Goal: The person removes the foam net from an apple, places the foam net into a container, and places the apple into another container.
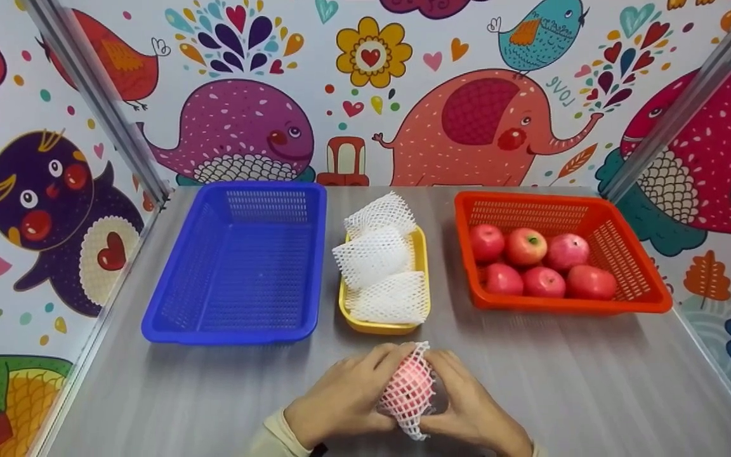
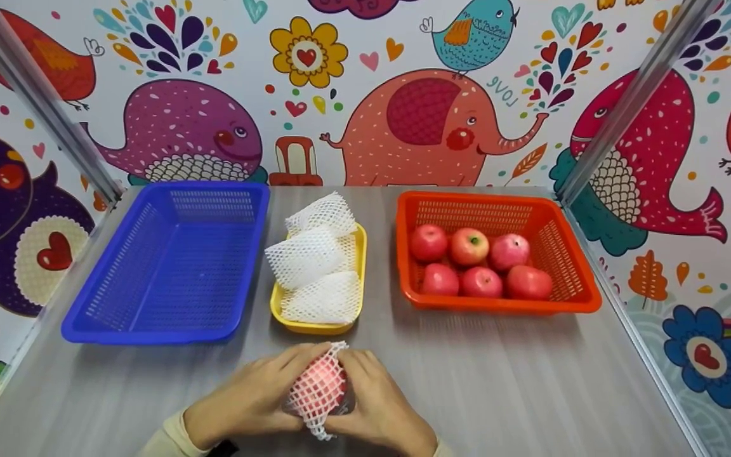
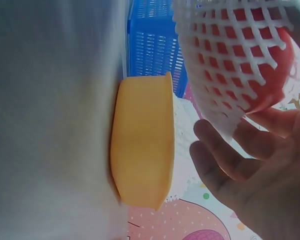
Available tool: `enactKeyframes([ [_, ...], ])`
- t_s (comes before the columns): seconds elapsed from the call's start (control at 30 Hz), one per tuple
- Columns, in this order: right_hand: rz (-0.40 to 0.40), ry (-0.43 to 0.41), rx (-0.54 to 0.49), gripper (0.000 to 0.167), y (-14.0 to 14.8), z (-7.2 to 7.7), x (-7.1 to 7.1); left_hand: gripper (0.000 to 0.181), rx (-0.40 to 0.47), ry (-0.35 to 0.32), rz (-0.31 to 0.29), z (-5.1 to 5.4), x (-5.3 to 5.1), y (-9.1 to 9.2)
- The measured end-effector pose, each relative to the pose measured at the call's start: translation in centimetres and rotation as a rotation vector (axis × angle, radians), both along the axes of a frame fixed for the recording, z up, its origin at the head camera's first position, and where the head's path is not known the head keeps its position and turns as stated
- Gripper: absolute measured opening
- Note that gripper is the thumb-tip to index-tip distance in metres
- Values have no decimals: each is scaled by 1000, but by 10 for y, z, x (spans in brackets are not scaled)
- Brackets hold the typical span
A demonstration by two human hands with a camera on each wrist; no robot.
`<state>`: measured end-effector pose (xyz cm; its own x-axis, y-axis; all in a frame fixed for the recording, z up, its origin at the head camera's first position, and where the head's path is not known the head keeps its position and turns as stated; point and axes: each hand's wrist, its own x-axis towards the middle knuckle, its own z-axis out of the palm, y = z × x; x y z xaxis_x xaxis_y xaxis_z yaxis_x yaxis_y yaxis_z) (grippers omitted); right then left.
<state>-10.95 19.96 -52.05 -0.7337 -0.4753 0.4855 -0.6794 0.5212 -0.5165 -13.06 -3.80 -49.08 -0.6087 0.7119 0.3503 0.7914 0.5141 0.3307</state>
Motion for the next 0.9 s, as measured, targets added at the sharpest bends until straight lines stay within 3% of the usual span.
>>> enactKeyframes([
  [0.17,-11,15,-56,90,2,-2,0,93,-2,-44,-16,3,1,-9],
  [0.37,-33,-2,-103,90,7,-3,0,41,33,-10,21,9,0,-19],
  [0.53,-22,-4,-109,91,10,0,0,17,31,31,29,11,-5,-25],
  [0.77,-40,-89,-168,90,20,10,4,18,16,36,84,15,-11,-36],
  [0.9,-96,-100,-179,90,30,14,4,17,47,50,123,24,-19,-48],
])
